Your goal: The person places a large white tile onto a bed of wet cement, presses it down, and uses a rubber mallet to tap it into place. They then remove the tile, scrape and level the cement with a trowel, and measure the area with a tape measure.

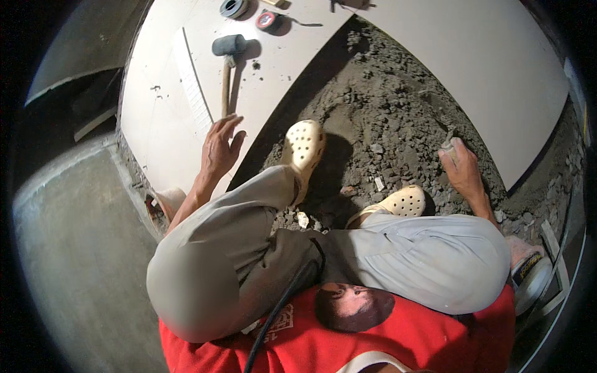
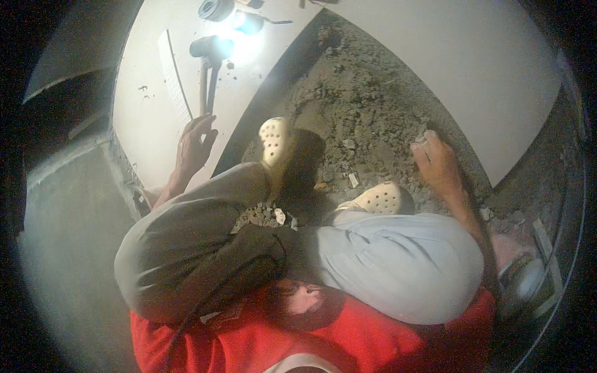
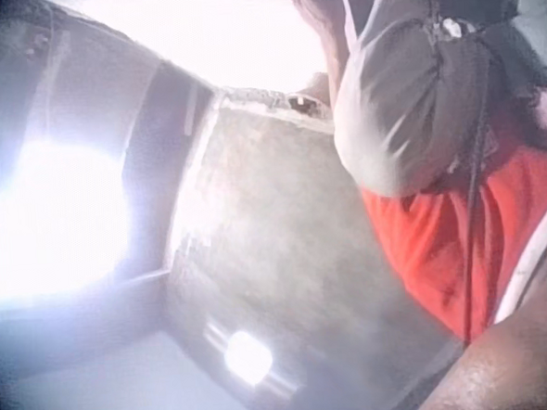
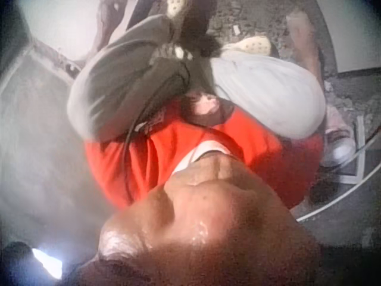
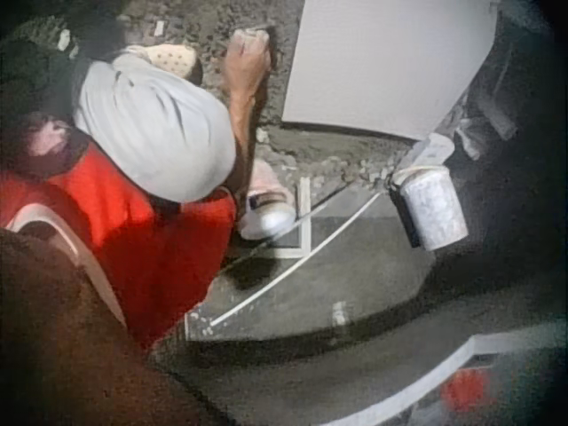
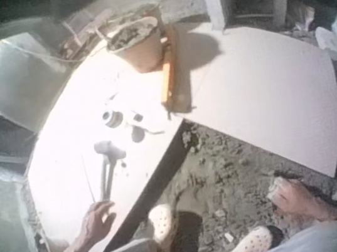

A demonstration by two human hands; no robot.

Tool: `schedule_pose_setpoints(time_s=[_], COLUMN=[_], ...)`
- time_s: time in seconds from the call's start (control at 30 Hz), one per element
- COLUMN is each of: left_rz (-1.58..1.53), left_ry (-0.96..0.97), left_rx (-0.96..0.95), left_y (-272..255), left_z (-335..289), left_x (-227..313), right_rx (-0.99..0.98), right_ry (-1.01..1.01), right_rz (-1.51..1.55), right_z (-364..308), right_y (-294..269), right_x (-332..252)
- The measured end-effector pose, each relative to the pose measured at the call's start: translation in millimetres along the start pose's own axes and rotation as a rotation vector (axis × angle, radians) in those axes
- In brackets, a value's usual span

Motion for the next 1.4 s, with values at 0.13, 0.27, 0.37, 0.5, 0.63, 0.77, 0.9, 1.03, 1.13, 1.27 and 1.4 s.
schedule_pose_setpoints(time_s=[0.13,0.27,0.37,0.5,0.63,0.77,0.9,1.03,1.13,1.27,1.4], left_rz=[0.159,0.004,-0.056,0.016,-0.102,-0.153,-0.131,-0.148,-0.121,-0.063,-0.099], left_ry=[-0.213,-0.346,-0.230,-0.172,-0.098,-0.045,-0.109,-0.093,-0.089,-0.115,-0.095], left_rx=[0.047,-0.035,0.042,0.129,0.250,0.333,0.321,0.308,0.314,0.332,0.279], left_y=[29,74,87,98,101,103,107,109,113,116,119], left_z=[-9,13,32,45,46,43,41,44,45,42,45], left_x=[-79,-128,-130,-132,-138,-142,-144,-147,-150,-151,-153], right_rx=[-0.060,-0.155,-0.226,-0.190,-0.194,-0.259,0.178,0.427,0.368,0.538,0.582], right_ry=[0.091,0.358,0.457,0.457,0.521,0.580,0.637,0.569,0.466,0.719,0.669], right_rz=[0.264,0.333,0.374,0.389,0.221,0.094,0.316,-0.253,-0.657,-0.115,-0.474], right_z=[17,46,75,120,111,35,-69,-169,-215,-264,-216], right_y=[14,29,40,56,58,37,-4,-13,14,34,34], right_x=[-11,-18,-43,-83,-91,-84,-87,-97,-96,-52,-29])
Point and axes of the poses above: each hand's wrist, its own z-axis towards the middle knuckle, its own y-axis out of the palm, x = y × z, the point moved 9 cm from there along z, towards the middle knuckle, and after that the axes turned 12 degrees about z, right-handed, at the moved point
